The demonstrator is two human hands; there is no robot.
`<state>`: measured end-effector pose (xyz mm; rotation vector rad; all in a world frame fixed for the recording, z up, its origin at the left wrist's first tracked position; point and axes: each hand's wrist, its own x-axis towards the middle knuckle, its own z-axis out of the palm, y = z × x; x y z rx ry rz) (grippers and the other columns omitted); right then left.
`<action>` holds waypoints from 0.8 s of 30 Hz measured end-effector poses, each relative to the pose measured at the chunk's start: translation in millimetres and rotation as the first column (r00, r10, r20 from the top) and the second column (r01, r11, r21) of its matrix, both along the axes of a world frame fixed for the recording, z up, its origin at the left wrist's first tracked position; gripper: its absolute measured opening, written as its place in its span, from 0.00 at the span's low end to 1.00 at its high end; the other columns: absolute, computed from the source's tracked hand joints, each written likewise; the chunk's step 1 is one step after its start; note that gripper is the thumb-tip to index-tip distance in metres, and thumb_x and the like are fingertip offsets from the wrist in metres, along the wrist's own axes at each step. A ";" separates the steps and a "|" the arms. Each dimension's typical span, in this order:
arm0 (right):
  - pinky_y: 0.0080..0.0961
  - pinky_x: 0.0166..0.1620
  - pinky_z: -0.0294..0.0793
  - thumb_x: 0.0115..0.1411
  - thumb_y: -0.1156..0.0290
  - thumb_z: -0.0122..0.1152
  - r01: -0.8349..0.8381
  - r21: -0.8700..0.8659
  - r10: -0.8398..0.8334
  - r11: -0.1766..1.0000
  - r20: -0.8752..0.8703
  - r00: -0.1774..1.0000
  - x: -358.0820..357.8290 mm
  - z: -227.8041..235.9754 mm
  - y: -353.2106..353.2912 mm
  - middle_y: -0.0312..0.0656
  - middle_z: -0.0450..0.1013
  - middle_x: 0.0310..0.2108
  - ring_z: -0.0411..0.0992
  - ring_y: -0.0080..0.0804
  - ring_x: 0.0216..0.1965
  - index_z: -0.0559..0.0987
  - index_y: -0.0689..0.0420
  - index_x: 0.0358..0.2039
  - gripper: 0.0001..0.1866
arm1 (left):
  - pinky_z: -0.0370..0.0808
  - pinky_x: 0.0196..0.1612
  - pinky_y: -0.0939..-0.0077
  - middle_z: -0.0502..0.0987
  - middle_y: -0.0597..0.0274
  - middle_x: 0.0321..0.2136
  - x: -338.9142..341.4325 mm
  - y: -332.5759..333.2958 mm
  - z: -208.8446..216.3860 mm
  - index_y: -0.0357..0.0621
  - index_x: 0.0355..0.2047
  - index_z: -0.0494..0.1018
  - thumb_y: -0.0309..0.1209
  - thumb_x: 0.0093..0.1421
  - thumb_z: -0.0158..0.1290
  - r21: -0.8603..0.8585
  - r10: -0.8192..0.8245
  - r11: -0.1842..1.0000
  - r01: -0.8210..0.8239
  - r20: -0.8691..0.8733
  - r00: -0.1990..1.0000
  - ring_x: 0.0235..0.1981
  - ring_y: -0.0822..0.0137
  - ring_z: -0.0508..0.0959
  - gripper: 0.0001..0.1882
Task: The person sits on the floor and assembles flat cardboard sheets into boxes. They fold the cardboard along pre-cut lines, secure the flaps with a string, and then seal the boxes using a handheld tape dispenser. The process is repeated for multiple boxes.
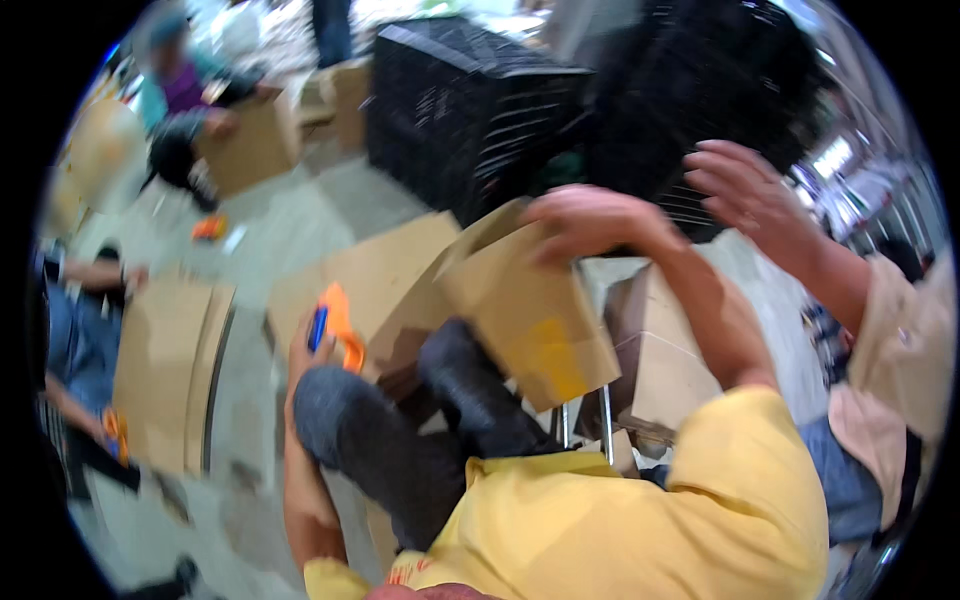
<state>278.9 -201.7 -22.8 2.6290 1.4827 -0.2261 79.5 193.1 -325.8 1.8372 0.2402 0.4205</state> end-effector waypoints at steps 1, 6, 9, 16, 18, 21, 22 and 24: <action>0.34 0.45 0.79 0.64 0.52 0.72 0.089 0.077 -0.082 0.993 -0.095 0.992 2.0 6.5 -33.3 0.46 0.81 0.38 0.80 0.37 0.40 0.83 0.61 0.49 0.24 | 0.68 0.66 0.64 0.75 0.47 0.61 -9.8 -0.1 -2.7 0.39 0.70 0.66 0.28 0.67 0.57 -0.016 0.116 0.993 -0.115 0.026 0.993 0.61 0.56 0.75 0.31; 0.18 0.32 0.65 0.70 0.56 0.64 0.726 0.513 -0.613 0.458 -0.409 0.676 -48.9 -5.7 -195.8 0.28 0.72 0.29 0.66 0.16 0.29 0.81 0.59 0.47 0.18 | 0.67 0.67 0.62 0.72 0.44 0.63 -59.1 4.3 -8.1 0.33 0.70 0.63 0.30 0.68 0.56 -0.288 0.655 0.740 -0.607 0.105 0.749 0.63 0.52 0.73 0.31; 0.20 0.31 0.63 0.71 0.50 0.64 0.622 0.744 -0.742 0.244 -0.270 0.613 -79.4 -29.0 -255.7 0.29 0.70 0.29 0.63 0.17 0.28 0.81 0.60 0.49 0.23 | 0.63 0.70 0.59 0.66 0.43 0.68 -99.1 -0.7 -7.8 0.32 0.72 0.59 0.30 0.70 0.54 -0.111 0.814 0.576 -0.810 0.169 0.556 0.67 0.50 0.69 0.33; 0.39 0.44 0.77 0.68 0.47 0.67 0.444 0.764 -0.883 0.467 0.431 0.187 -70.0 -79.2 -388.4 0.57 0.82 0.41 0.79 0.50 0.39 0.80 0.67 0.51 0.31 | 0.59 0.72 0.53 0.62 0.40 0.72 -200.6 -35.0 -62.4 0.38 0.78 0.47 0.30 0.70 0.50 0.378 0.812 0.519 -0.767 0.061 0.580 0.71 0.42 0.64 0.40; 0.42 0.53 0.76 0.67 0.44 0.65 0.565 0.721 -0.887 0.402 0.460 0.044 -60.4 -88.7 -429.2 0.65 0.78 0.48 0.77 0.63 0.49 0.78 0.70 0.55 0.36 | 0.58 0.71 0.51 0.63 0.40 0.71 -234.4 -43.5 -91.6 0.41 0.79 0.47 0.29 0.68 0.53 0.481 0.830 0.519 -0.706 -0.088 0.550 0.70 0.43 0.64 0.42; 0.43 0.56 0.74 0.67 0.44 0.65 0.658 0.692 -0.895 0.296 0.442 -0.063 -56.9 -107.3 -476.8 0.65 0.77 0.51 0.75 0.63 0.52 0.76 0.70 0.57 0.37 | 0.62 0.65 0.48 0.68 0.42 0.67 -284.5 -49.8 -127.2 0.44 0.78 0.48 0.28 0.65 0.57 0.754 0.855 0.423 -0.503 -0.148 0.497 0.65 0.47 0.70 0.45; 0.43 0.57 0.73 0.67 0.45 0.65 0.671 0.693 -0.900 0.264 0.428 -0.088 -54.7 -111.9 -488.0 0.64 0.76 0.52 0.74 0.63 0.53 0.76 0.70 0.58 0.37 | 0.63 0.63 0.48 0.70 0.43 0.65 -297.5 -52.8 -136.5 0.45 0.78 0.49 0.28 0.64 0.58 0.785 0.859 0.415 -0.459 -0.173 0.481 0.63 0.47 0.70 0.46; 0.43 0.58 0.71 0.67 0.45 0.64 0.696 0.686 -0.903 0.215 0.412 -0.127 -53.4 -124.1 -504.3 0.64 0.75 0.54 0.73 0.62 0.55 0.74 0.69 0.59 0.37 | 0.63 0.61 0.49 0.73 0.45 0.61 -317.6 -57.6 -151.0 0.46 0.78 0.50 0.27 0.62 0.60 0.791 0.858 0.473 -0.387 -0.314 0.407 0.60 0.48 0.72 0.47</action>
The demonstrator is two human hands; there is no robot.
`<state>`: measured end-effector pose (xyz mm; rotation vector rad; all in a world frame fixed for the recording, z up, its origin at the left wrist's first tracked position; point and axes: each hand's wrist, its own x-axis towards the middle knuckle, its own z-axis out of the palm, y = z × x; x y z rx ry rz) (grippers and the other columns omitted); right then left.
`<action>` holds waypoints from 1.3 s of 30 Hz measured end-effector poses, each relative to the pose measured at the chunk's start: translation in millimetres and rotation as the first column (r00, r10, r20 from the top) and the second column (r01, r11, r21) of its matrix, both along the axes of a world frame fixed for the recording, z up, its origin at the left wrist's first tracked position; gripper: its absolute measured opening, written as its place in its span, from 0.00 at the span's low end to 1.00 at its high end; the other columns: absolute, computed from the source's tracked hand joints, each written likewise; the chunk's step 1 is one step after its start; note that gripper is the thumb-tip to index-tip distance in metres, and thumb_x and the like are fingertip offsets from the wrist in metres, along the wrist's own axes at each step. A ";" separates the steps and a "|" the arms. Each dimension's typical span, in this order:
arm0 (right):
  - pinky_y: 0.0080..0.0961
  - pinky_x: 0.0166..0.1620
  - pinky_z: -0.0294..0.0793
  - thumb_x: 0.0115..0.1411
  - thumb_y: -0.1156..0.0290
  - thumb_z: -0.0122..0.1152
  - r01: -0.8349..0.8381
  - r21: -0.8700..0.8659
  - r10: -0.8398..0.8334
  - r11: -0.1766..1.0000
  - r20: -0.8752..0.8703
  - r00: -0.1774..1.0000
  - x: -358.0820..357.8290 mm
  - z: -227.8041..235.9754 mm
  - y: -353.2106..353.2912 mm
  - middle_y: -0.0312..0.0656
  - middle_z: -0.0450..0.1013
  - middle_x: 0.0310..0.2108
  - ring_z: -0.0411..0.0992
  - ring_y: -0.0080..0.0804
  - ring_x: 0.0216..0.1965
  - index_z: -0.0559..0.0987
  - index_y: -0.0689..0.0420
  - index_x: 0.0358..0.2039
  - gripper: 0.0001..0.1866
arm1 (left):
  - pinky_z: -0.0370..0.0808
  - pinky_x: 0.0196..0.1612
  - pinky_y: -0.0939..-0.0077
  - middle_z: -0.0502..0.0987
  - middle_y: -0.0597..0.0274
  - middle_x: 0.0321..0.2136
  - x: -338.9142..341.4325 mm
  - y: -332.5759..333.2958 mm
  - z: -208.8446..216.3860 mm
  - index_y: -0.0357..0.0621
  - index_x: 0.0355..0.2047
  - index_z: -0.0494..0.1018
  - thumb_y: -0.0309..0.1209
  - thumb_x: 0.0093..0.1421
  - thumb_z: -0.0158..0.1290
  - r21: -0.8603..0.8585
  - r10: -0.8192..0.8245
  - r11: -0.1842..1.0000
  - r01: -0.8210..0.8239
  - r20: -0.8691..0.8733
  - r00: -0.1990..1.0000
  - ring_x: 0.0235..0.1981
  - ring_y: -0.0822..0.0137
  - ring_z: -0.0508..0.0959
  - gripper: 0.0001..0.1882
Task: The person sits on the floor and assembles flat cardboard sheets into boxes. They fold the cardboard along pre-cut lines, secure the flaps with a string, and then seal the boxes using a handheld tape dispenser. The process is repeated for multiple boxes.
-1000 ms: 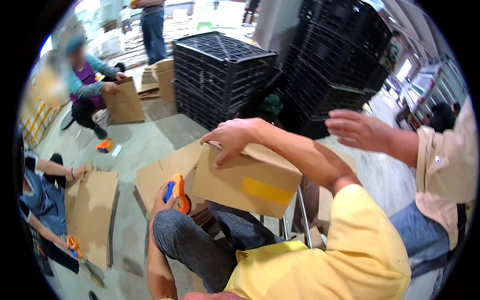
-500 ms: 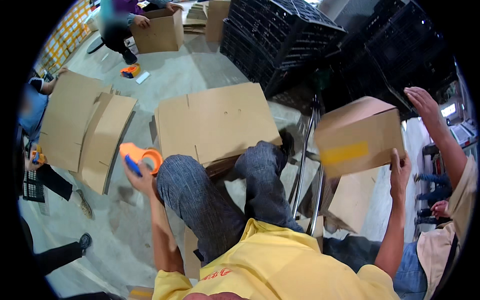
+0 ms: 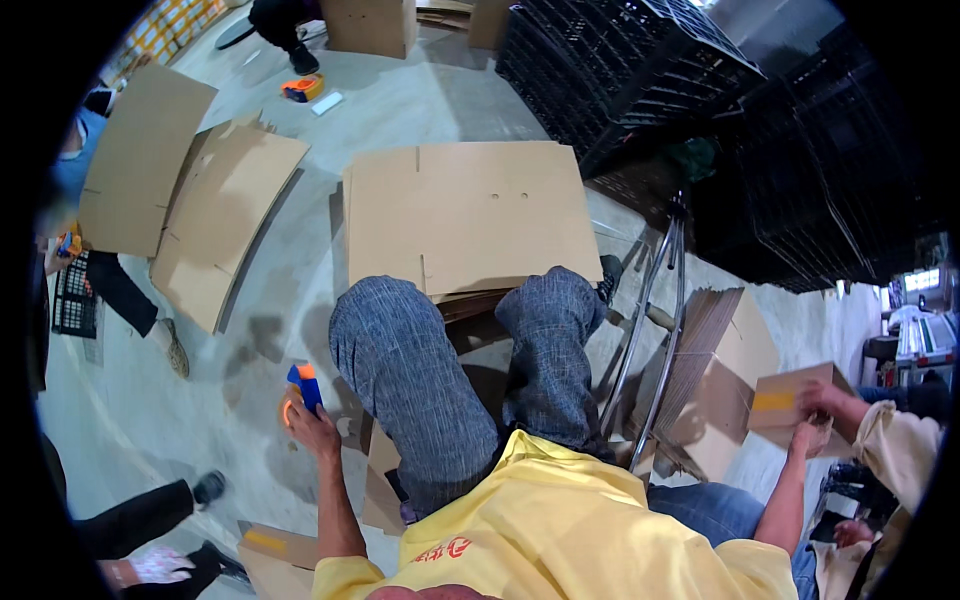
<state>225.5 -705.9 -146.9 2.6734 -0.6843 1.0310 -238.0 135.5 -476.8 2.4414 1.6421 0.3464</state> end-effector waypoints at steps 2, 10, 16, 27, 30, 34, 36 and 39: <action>0.44 0.60 0.70 0.67 0.46 0.64 0.043 0.013 -0.043 0.999 -0.010 0.999 1.6 -10.9 -11.2 0.63 0.74 0.56 0.72 0.62 0.57 0.73 0.69 0.61 0.38 | 0.64 0.61 0.50 0.74 0.50 0.51 -11.4 -2.3 -11.1 0.47 0.78 0.51 0.26 0.59 0.64 0.055 -0.053 0.997 0.056 -0.052 0.997 0.54 0.50 0.74 0.49; 0.45 0.68 0.64 0.68 0.48 0.63 0.123 -0.089 -0.113 0.988 0.111 0.987 -13.3 -52.3 -11.5 0.62 0.70 0.63 0.67 0.60 0.65 0.68 0.69 0.66 0.40 | 0.65 0.62 0.51 0.75 0.51 0.48 -18.8 6.7 -27.7 0.46 0.75 0.57 0.32 0.57 0.68 -0.045 -0.037 0.999 0.026 -0.259 0.965 0.51 0.50 0.76 0.48; 0.50 0.73 0.55 0.64 0.63 0.70 -0.743 0.063 0.742 0.666 -0.152 0.653 20.3 -185.4 207.5 0.61 0.63 0.70 0.60 0.61 0.71 0.61 0.66 0.72 0.42 | 0.68 0.65 0.51 0.74 0.39 0.56 80.9 41.9 23.4 0.36 0.63 0.70 0.34 0.59 0.65 -0.147 -0.036 0.985 0.094 0.356 0.934 0.59 0.41 0.73 0.33; 0.40 0.57 0.75 0.68 0.53 0.64 0.092 0.956 0.870 0.279 -0.292 0.397 183.4 -271.5 563.4 0.54 0.76 0.54 0.75 0.43 0.54 0.72 0.70 0.59 0.32 | 0.68 0.59 0.47 0.71 0.50 0.53 280.5 100.0 48.4 0.37 0.57 0.74 0.33 0.54 0.69 -0.075 -0.331 0.917 0.391 0.401 0.854 0.60 0.47 0.69 0.31; 0.39 0.61 0.71 0.64 0.54 0.69 0.054 0.991 0.860 0.120 -0.131 0.494 190.4 -294.3 571.3 0.60 0.74 0.56 0.72 0.46 0.59 0.62 0.70 0.66 0.42 | 0.66 0.60 0.46 0.72 0.51 0.54 276.3 97.7 50.2 0.43 0.57 0.75 0.33 0.53 0.67 -0.158 -0.248 0.920 0.358 0.472 0.846 0.60 0.49 0.68 0.31; 0.40 0.60 0.70 0.62 0.53 0.72 -0.339 0.939 0.697 0.059 0.204 0.688 190.1 -313.3 575.4 0.53 0.72 0.53 0.71 0.42 0.54 0.64 0.68 0.64 0.42 | 0.66 0.60 0.46 0.74 0.53 0.50 281.3 102.9 52.8 0.46 0.56 0.74 0.34 0.53 0.67 -0.317 -0.108 0.893 0.319 0.537 0.837 0.56 0.51 0.72 0.29; 0.39 0.59 0.69 0.61 0.50 0.73 -0.378 0.926 0.601 0.017 0.293 0.744 183.3 -300.9 575.4 0.49 0.71 0.51 0.70 0.40 0.52 0.64 0.67 0.63 0.42 | 0.69 0.59 0.53 0.76 0.53 0.49 281.4 108.3 61.3 0.42 0.54 0.73 0.37 0.55 0.67 -0.405 -0.082 0.843 0.354 0.552 0.829 0.54 0.56 0.74 0.27; 0.37 0.61 0.67 0.64 0.47 0.70 -0.389 0.911 0.495 -0.135 0.402 0.770 168.9 -252.2 576.2 0.45 0.71 0.51 0.68 0.39 0.53 0.66 0.66 0.61 0.40 | 0.74 0.50 0.65 0.78 0.53 0.42 274.1 113.3 92.9 0.38 0.50 0.72 0.40 0.59 0.66 -0.599 0.197 0.665 0.447 0.718 0.668 0.45 0.62 0.78 0.25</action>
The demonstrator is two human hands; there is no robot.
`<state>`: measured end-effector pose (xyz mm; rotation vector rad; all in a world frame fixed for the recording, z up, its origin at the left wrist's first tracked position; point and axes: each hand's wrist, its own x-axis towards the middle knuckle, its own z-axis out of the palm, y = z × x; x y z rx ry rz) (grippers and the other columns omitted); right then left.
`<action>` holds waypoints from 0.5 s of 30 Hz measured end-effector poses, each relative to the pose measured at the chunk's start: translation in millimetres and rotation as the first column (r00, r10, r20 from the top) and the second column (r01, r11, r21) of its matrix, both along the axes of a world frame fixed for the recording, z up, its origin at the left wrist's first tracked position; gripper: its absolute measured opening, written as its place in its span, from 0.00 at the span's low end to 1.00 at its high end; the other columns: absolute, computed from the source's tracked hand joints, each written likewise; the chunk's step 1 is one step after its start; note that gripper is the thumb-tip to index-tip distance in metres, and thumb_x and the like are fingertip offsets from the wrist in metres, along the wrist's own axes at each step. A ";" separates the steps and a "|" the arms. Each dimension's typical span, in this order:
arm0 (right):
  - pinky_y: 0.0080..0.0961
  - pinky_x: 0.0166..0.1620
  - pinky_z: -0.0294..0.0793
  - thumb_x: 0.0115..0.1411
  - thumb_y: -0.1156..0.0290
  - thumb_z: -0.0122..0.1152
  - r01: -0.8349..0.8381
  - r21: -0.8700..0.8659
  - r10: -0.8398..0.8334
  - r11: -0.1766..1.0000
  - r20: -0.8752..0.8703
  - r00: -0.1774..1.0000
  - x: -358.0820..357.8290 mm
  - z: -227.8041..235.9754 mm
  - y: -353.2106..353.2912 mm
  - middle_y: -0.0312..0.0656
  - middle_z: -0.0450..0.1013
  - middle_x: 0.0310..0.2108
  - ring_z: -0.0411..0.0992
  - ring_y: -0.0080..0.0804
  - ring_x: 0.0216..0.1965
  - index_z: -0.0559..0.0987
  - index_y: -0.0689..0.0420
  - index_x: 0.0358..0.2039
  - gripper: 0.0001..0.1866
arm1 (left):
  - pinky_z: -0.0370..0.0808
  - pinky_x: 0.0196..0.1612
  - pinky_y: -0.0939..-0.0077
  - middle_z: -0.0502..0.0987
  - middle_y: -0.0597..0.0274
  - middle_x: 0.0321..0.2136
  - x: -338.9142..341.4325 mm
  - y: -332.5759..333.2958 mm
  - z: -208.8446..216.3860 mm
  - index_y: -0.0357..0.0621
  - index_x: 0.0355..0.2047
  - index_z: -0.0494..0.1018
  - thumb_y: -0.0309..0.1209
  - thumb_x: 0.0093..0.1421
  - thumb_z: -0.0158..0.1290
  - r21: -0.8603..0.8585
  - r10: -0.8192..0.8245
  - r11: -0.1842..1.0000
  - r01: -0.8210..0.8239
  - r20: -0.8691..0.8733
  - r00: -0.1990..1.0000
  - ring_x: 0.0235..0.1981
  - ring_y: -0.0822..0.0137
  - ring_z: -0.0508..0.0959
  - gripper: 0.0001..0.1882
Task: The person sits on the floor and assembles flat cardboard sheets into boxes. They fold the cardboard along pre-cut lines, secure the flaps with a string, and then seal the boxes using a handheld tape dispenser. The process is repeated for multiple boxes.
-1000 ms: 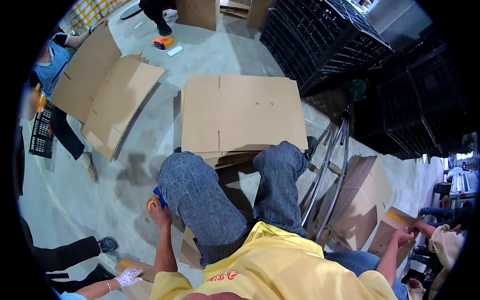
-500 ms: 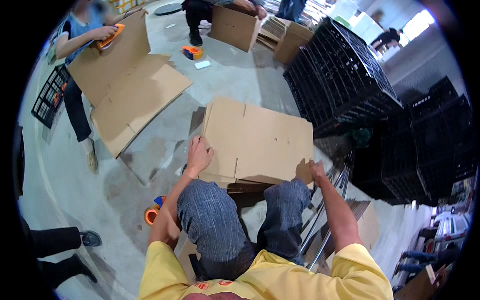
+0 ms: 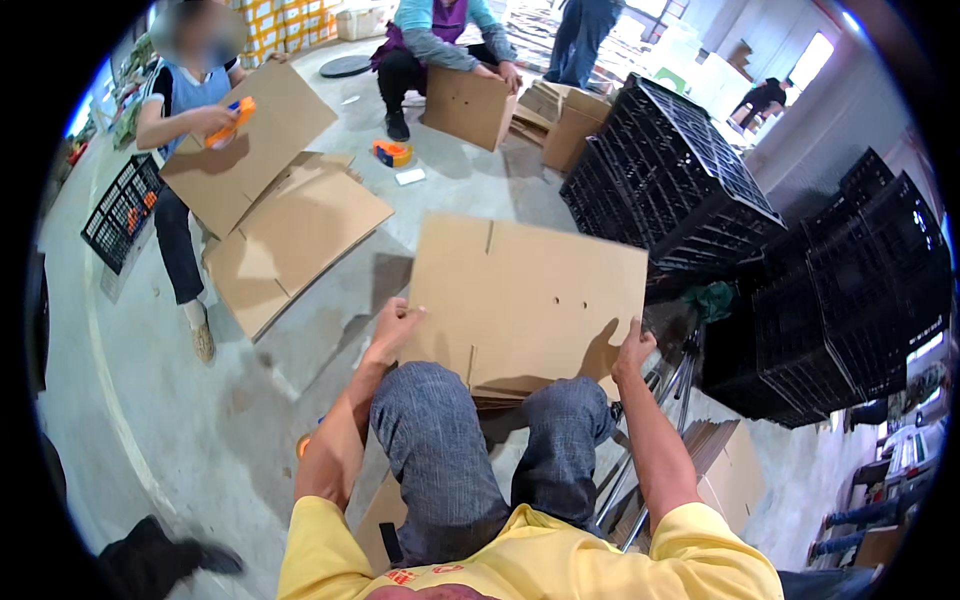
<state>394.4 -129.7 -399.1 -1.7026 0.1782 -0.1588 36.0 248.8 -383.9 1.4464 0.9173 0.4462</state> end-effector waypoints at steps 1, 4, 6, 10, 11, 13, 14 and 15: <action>0.37 0.61 0.67 0.66 0.46 0.67 -0.048 0.033 0.046 0.998 0.051 0.998 -9.0 19.3 -2.2 0.44 0.71 0.52 0.68 0.37 0.53 0.67 0.65 0.61 0.38 | 0.75 0.48 0.67 0.79 0.54 0.41 -3.5 0.4 16.2 0.37 0.49 0.72 0.41 0.60 0.65 0.103 -0.012 0.995 0.009 0.028 1.000 0.43 0.63 0.78 0.25; 0.34 0.61 0.65 0.73 0.46 0.57 -0.304 0.268 0.236 0.914 0.259 0.937 -31.7 77.8 6.9 0.38 0.71 0.53 0.67 0.31 0.54 0.73 0.60 0.57 0.29 | 0.75 0.53 0.66 0.79 0.52 0.46 -10.2 -1.7 77.0 0.35 0.53 0.71 0.44 0.66 0.62 0.166 -0.063 0.986 0.021 0.249 0.967 0.47 0.63 0.78 0.26; 0.34 0.61 0.64 0.75 0.43 0.52 -0.361 0.307 0.252 0.881 0.343 0.905 -47.2 112.6 7.3 0.37 0.73 0.56 0.68 0.28 0.56 0.72 0.57 0.60 0.29 | 0.71 0.59 0.65 0.76 0.50 0.52 -14.6 -9.3 115.2 0.34 0.60 0.67 0.45 0.69 0.59 0.248 -0.034 0.965 -0.087 0.445 0.895 0.53 0.61 0.75 0.30; 0.33 0.61 0.65 0.77 0.45 0.48 -0.532 0.497 0.378 0.685 0.381 0.844 -71.4 171.4 -16.9 0.40 0.76 0.60 0.71 0.31 0.56 0.75 0.57 0.60 0.28 | 0.59 0.70 0.63 0.66 0.44 0.66 -18.0 -26.0 164.2 0.31 0.73 0.54 0.48 0.71 0.56 0.216 0.041 0.952 -0.216 0.609 0.792 0.67 0.58 0.65 0.42; 0.36 0.63 0.64 0.77 0.46 0.47 -0.596 0.423 0.486 0.682 0.347 0.802 -74.9 183.8 -24.4 0.41 0.77 0.59 0.72 0.33 0.57 0.77 0.56 0.56 0.26 | 0.58 0.72 0.63 0.63 0.43 0.68 -17.7 -28.2 169.6 0.31 0.74 0.52 0.49 0.71 0.56 0.210 0.106 0.936 -0.282 0.597 0.795 0.69 0.57 0.63 0.44; 0.41 0.66 0.63 0.78 0.47 0.45 -0.644 0.309 0.620 0.700 0.184 0.763 -85.1 202.6 -44.3 0.44 0.79 0.57 0.73 0.36 0.59 0.80 0.56 0.50 0.25 | 0.54 0.74 0.62 0.58 0.41 0.71 -16.4 -28.9 174.6 0.29 0.75 0.49 0.52 0.70 0.56 0.164 0.191 0.923 -0.348 0.591 0.784 0.73 0.54 0.58 0.48; 0.38 0.63 0.68 0.78 0.52 0.50 -0.708 0.324 0.696 0.628 0.174 0.697 -89.1 211.1 -52.0 0.43 0.81 0.51 0.75 0.33 0.54 0.81 0.57 0.47 0.21 | 0.52 0.75 0.62 0.55 0.40 0.73 -15.9 -28.1 174.9 0.28 0.75 0.48 0.53 0.70 0.56 0.120 0.208 0.936 -0.332 0.572 0.793 0.75 0.53 0.55 0.50; 0.36 0.63 0.69 0.78 0.55 0.51 -0.785 0.237 0.780 0.573 0.138 0.611 -93.3 219.1 -59.3 0.41 0.80 0.50 0.75 0.31 0.53 0.82 0.58 0.47 0.20 | 0.53 0.75 0.63 0.57 0.41 0.72 -15.2 -26.5 175.1 0.29 0.75 0.49 0.53 0.70 0.56 0.168 0.209 0.910 -0.379 0.603 0.770 0.74 0.54 0.56 0.49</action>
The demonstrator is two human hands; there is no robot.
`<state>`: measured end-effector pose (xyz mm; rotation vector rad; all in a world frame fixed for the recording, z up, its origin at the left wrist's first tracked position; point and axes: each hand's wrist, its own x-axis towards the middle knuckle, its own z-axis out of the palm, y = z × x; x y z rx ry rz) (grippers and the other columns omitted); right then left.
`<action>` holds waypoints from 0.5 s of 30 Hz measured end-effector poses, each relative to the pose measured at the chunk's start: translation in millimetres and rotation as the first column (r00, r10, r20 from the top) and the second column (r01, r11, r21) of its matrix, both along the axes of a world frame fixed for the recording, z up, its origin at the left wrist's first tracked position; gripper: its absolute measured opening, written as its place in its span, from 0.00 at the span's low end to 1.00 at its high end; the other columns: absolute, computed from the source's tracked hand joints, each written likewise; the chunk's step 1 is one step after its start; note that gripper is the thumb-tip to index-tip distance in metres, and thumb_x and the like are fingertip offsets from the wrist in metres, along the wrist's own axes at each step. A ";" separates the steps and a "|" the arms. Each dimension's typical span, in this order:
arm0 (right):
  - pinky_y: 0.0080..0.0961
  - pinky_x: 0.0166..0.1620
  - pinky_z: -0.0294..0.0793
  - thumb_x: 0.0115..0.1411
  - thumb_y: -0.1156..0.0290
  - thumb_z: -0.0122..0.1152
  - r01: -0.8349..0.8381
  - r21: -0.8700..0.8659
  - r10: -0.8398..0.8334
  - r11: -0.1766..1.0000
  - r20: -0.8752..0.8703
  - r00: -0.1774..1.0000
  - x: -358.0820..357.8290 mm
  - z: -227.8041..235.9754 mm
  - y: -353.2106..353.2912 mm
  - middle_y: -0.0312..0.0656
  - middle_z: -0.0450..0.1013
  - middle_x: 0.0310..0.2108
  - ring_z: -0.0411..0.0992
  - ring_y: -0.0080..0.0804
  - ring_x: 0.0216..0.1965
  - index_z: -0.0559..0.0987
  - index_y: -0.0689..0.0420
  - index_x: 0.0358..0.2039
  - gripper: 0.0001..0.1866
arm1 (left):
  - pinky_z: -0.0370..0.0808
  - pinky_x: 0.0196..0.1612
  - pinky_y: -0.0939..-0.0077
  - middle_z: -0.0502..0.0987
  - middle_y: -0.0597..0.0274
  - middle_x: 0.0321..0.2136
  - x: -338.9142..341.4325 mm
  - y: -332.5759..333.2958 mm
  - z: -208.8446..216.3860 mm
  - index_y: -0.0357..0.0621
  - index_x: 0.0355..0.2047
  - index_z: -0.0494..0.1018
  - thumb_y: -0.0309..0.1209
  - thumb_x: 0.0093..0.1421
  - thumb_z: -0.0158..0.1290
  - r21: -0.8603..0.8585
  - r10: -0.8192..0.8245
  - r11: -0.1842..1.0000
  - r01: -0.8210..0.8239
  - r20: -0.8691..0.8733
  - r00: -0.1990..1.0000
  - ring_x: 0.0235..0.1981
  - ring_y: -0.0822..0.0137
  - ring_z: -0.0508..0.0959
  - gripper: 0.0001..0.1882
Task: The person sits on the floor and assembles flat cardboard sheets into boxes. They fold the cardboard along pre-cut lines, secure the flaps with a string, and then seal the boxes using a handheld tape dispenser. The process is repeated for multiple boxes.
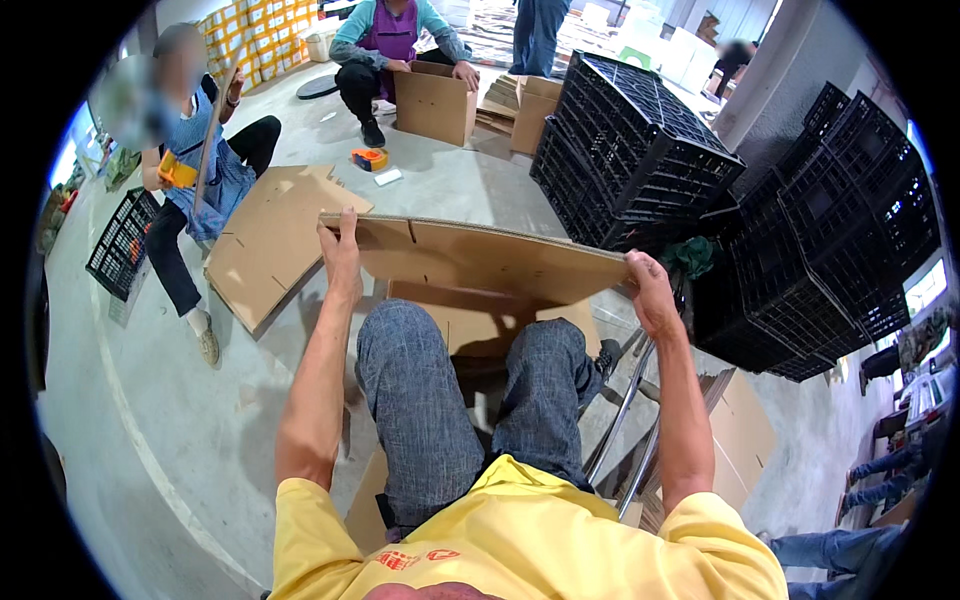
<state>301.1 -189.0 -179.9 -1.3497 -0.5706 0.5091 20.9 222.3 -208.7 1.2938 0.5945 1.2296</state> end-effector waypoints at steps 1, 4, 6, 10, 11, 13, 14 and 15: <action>0.34 0.63 0.69 0.77 0.57 0.52 -0.064 -0.091 0.065 0.994 0.004 0.998 -3.3 8.4 -6.9 0.39 0.80 0.48 0.75 0.28 0.52 0.82 0.59 0.48 0.19 | 0.54 0.74 0.63 0.58 0.41 0.72 0.3 1.4 -0.2 0.29 0.74 0.50 0.52 0.70 0.56 0.043 0.027 0.999 -0.027 -0.012 1.000 0.73 0.54 0.58 0.48; 0.28 0.59 0.72 0.75 0.61 0.58 -0.247 -0.289 0.240 0.925 -0.060 0.969 -6.2 31.3 -16.6 0.34 0.78 0.43 0.74 0.23 0.48 0.83 0.60 0.48 0.16 | 0.58 0.71 0.65 0.63 0.46 0.68 6.4 10.3 1.8 0.31 0.72 0.54 0.50 0.70 0.57 -0.028 -0.061 0.998 0.062 0.036 0.998 0.68 0.58 0.63 0.44; 0.27 0.57 0.71 0.74 0.58 0.59 -0.258 -0.488 0.277 0.834 -0.034 0.960 0.8 46.3 -12.1 0.34 0.78 0.43 0.72 0.23 0.47 0.84 0.60 0.50 0.18 | 0.59 0.70 0.64 0.65 0.50 0.65 13.4 15.7 4.8 0.33 0.72 0.54 0.49 0.70 0.57 -0.060 -0.057 0.997 0.058 0.022 0.998 0.65 0.61 0.65 0.42; 0.27 0.59 0.70 0.72 0.56 0.64 -0.453 -0.636 0.588 0.624 0.001 0.809 22.5 61.0 14.5 0.33 0.79 0.46 0.72 0.22 0.50 0.83 0.62 0.55 0.22 | 0.53 0.73 0.62 0.59 0.48 0.70 26.2 27.9 9.7 0.34 0.77 0.43 0.51 0.68 0.58 -0.065 -0.125 0.990 0.123 -0.026 0.992 0.70 0.59 0.59 0.52; 0.27 0.60 0.70 0.71 0.57 0.65 -0.517 -0.619 0.650 0.591 -0.013 0.760 28.2 61.8 21.8 0.34 0.80 0.47 0.72 0.21 0.51 0.82 0.62 0.56 0.22 | 0.52 0.74 0.62 0.56 0.47 0.71 28.5 31.3 9.4 0.34 0.77 0.40 0.52 0.68 0.59 -0.062 -0.126 0.991 0.123 -0.046 0.991 0.71 0.58 0.57 0.54; 0.27 0.61 0.71 0.71 0.60 0.66 -0.571 -0.599 0.715 0.561 0.004 0.699 37.5 61.7 33.1 0.36 0.80 0.50 0.73 0.21 0.53 0.81 0.62 0.59 0.23 | 0.49 0.76 0.62 0.52 0.46 0.73 32.7 37.8 6.3 0.35 0.78 0.35 0.54 0.66 0.60 -0.046 -0.156 0.987 0.153 -0.070 0.985 0.74 0.57 0.54 0.58; 0.27 0.61 0.72 0.71 0.53 0.64 -0.417 -0.700 0.548 0.579 -0.044 0.835 41.3 64.2 35.0 0.38 0.80 0.52 0.74 0.24 0.53 0.81 0.65 0.58 0.28 | 0.47 0.76 0.62 0.51 0.46 0.74 33.9 42.1 4.7 0.35 0.78 0.33 0.54 0.66 0.60 -0.025 -0.185 0.983 0.183 -0.076 0.980 0.74 0.57 0.53 0.60; 0.26 0.59 0.73 0.71 0.53 0.63 -0.538 -0.572 0.580 0.619 -0.129 0.804 44.0 65.1 39.8 0.37 0.80 0.50 0.74 0.24 0.51 0.81 0.66 0.58 0.27 | 0.46 0.77 0.62 0.49 0.45 0.75 35.6 45.4 2.7 0.35 0.78 0.31 0.54 0.65 0.60 -0.019 -0.181 0.983 0.180 -0.071 0.981 0.75 0.56 0.52 0.62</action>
